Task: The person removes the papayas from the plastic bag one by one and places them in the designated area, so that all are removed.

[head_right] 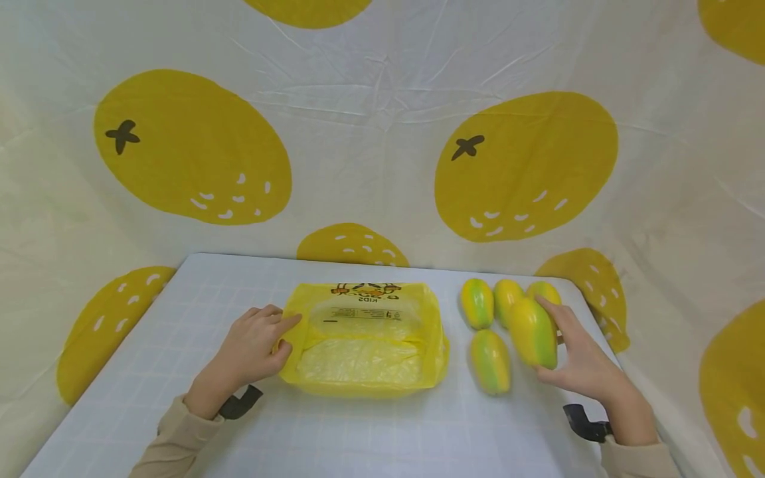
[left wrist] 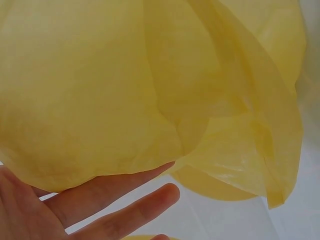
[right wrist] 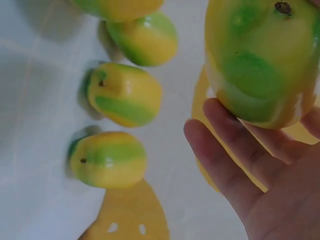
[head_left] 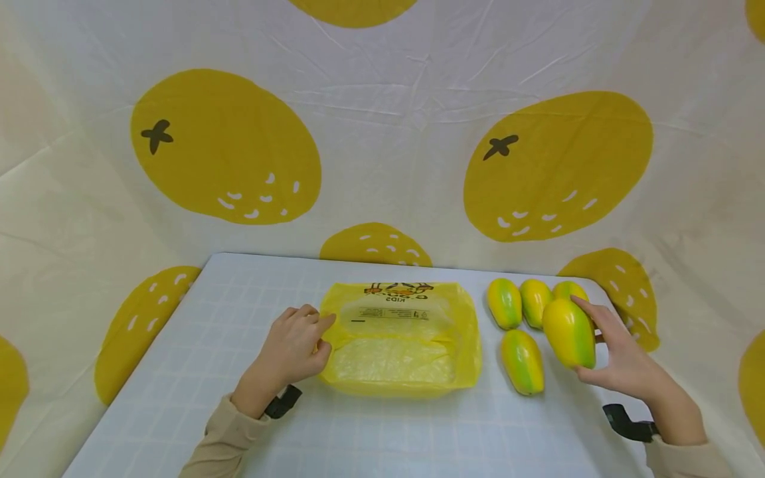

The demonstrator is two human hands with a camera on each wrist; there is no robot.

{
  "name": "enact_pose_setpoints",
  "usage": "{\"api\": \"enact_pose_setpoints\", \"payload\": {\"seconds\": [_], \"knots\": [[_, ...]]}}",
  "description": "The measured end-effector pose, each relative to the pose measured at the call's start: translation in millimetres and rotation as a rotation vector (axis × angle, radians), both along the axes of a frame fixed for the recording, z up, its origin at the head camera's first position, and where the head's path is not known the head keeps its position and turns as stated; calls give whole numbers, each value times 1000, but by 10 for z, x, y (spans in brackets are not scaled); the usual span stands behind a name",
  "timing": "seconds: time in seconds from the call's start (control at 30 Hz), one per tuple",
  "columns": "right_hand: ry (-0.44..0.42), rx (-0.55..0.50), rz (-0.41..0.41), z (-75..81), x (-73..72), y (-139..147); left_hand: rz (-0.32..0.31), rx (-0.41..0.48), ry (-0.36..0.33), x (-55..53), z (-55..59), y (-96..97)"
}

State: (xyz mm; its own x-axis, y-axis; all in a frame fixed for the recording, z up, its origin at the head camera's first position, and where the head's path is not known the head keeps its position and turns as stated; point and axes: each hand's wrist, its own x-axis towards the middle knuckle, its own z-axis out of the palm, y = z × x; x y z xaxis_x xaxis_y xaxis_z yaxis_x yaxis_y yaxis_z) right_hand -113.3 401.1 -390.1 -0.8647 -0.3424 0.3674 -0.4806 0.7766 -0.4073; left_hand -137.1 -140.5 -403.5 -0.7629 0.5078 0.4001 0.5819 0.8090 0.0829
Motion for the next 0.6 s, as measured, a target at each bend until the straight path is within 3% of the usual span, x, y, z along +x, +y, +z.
{"api": "enact_pose_setpoints", "payload": {"seconds": [0.27,0.6], "knots": [[-18,78,-35,-238,18,136,6,-6,-6,4,0,-8],[-178,101,-117,-454,25,165,8,-6,-10,13,13,-18]]}}
